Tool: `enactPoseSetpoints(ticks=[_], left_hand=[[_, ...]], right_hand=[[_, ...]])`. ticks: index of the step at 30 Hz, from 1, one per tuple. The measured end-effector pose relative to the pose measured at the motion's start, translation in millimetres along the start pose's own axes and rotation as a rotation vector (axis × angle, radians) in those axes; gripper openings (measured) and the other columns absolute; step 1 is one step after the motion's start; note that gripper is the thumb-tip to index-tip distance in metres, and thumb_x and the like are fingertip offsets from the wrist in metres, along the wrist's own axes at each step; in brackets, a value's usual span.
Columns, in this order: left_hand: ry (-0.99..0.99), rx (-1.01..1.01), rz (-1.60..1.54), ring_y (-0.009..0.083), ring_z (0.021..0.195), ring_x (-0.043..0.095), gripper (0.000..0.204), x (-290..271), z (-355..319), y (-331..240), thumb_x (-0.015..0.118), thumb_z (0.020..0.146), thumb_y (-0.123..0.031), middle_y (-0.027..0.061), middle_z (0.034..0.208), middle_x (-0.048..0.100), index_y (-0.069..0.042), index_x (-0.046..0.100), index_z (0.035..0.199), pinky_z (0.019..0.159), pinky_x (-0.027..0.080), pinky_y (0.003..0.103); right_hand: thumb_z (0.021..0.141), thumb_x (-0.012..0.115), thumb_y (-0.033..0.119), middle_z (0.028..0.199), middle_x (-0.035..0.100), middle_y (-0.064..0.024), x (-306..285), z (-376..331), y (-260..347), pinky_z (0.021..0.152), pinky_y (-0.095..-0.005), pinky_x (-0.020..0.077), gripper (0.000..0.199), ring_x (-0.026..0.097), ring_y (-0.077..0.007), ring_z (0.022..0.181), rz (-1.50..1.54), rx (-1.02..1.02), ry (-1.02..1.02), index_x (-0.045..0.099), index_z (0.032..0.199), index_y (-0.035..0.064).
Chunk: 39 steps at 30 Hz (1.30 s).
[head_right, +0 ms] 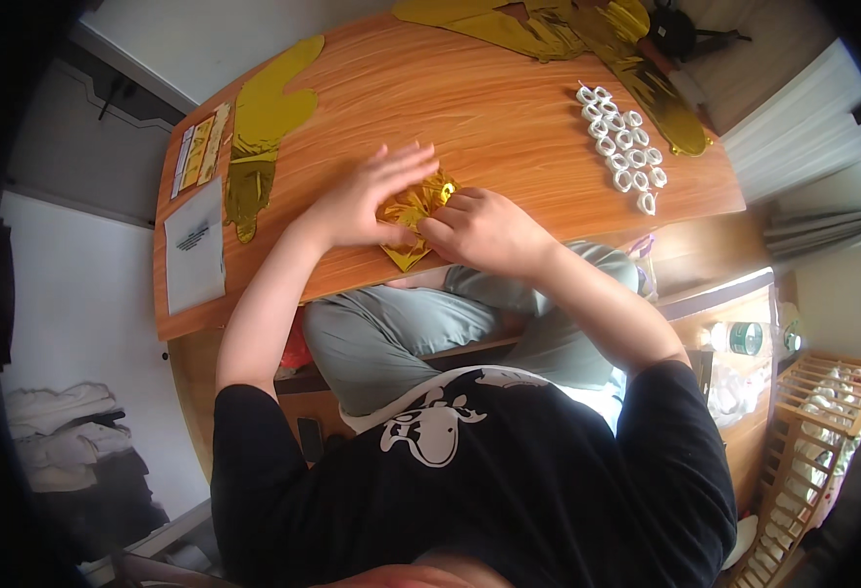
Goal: Folding gold foil pouches and attaching them to cardboard display cards.
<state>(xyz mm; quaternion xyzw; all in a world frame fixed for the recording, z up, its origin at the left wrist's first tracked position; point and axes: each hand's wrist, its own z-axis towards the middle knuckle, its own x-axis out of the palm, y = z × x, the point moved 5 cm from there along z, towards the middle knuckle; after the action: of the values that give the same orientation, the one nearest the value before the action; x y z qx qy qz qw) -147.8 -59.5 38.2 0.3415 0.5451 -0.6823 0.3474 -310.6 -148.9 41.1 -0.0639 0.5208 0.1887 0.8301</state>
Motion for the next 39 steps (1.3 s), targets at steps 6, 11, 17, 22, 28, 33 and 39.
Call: enactPoseSetpoints(ticks=[6, 11, 17, 22, 28, 33, 39], left_hand=[[-0.007, 0.007, 0.088, 0.0319, 0.156, 0.032, 0.091, 20, -7, -3, 0.084, 0.084, -0.036, 0.0129, 0.166, 0.040, -0.009, 0.042, 0.160, 0.129, 0.028, 0.045], [-0.023, -0.002, 0.108, 0.0344, 0.154, 0.035, 0.074, 25, -5, 4, 0.077, 0.093, -0.034, 0.0168, 0.162, 0.044, -0.004, 0.048, 0.153, 0.127, 0.032, 0.044], [-0.053, 0.008, 0.092, 0.0345, 0.154, 0.036, 0.063, 27, -5, 6, 0.074, 0.094, -0.022, 0.0157, 0.161, 0.045, -0.006, 0.052, 0.151, 0.126, 0.033, 0.044], [0.001, -0.067, 0.015, 0.0329, 0.154, 0.037, 0.059, 26, -4, 6, 0.072, 0.093, -0.009, 0.0137, 0.161, 0.047, -0.009, 0.056, 0.150, 0.126, 0.034, 0.044], [-0.138, -0.080, -0.315, 0.0301, 0.152, 0.041, 0.047, 19, -5, 19, 0.053, 0.111, -0.026, 0.0125, 0.163, 0.047, -0.013, 0.050, 0.156, 0.123, 0.034, 0.038], [-0.184, -0.162, -0.683, 0.0200, 0.142, 0.050, 0.055, 16, -9, 27, 0.043, 0.115, -0.036, 0.0116, 0.158, 0.052, -0.006, 0.040, 0.160, 0.119, 0.037, 0.034], [-0.302, -0.225, -0.670, 0.0154, 0.118, 0.062, 0.053, 21, -12, 41, 0.045, 0.114, -0.041, 0.0113, 0.129, 0.069, 0.000, 0.055, 0.146, 0.105, 0.046, 0.031]], right_hand=[[0.083, 0.079, 0.013, 0.079, 0.065, -0.0079, -1, 1, -11, 0.069, -0.0416, 0.0550, 0.028, 0.068, -0.0288, 0.074, 0.097, -0.039, -0.114, 0.060, 0.103, 0.0065], [0.083, 0.079, 0.010, 0.081, 0.067, -0.0080, -1, 0, -13, 0.069, -0.0406, 0.0553, 0.029, 0.069, -0.0281, 0.076, 0.070, 0.021, -0.170, 0.062, 0.107, 0.0061], [0.086, 0.077, 0.011, 0.080, 0.067, -0.0057, -6, 2, -10, 0.074, -0.0395, 0.0549, 0.033, 0.069, -0.0264, 0.076, 0.015, -0.003, -0.149, 0.067, 0.117, 0.0082], [0.087, 0.078, 0.017, 0.092, 0.068, -0.0086, -11, 5, -15, 0.080, -0.0412, 0.0542, 0.037, 0.068, -0.0291, 0.089, 0.044, 0.185, -0.124, 0.066, 0.121, 0.0071], [0.091, 0.075, 0.019, 0.113, 0.069, -0.0188, 2, -10, -37, 0.094, -0.0450, 0.0534, 0.043, 0.066, -0.0392, 0.108, 0.122, 0.789, -0.255, 0.063, 0.127, -0.0010], [0.084, 0.081, 0.021, 0.118, 0.069, -0.0199, 12, -2, -34, 0.093, -0.0444, 0.0541, 0.053, 0.067, -0.0377, 0.104, 0.113, 0.803, -0.187, 0.064, 0.131, 0.0032], [0.082, 0.077, 0.013, 0.103, 0.070, -0.0174, 14, 5, -38, 0.084, -0.0436, 0.0553, 0.047, 0.067, -0.0365, 0.094, 0.339, 0.948, -0.151, 0.068, 0.127, 0.0032]])
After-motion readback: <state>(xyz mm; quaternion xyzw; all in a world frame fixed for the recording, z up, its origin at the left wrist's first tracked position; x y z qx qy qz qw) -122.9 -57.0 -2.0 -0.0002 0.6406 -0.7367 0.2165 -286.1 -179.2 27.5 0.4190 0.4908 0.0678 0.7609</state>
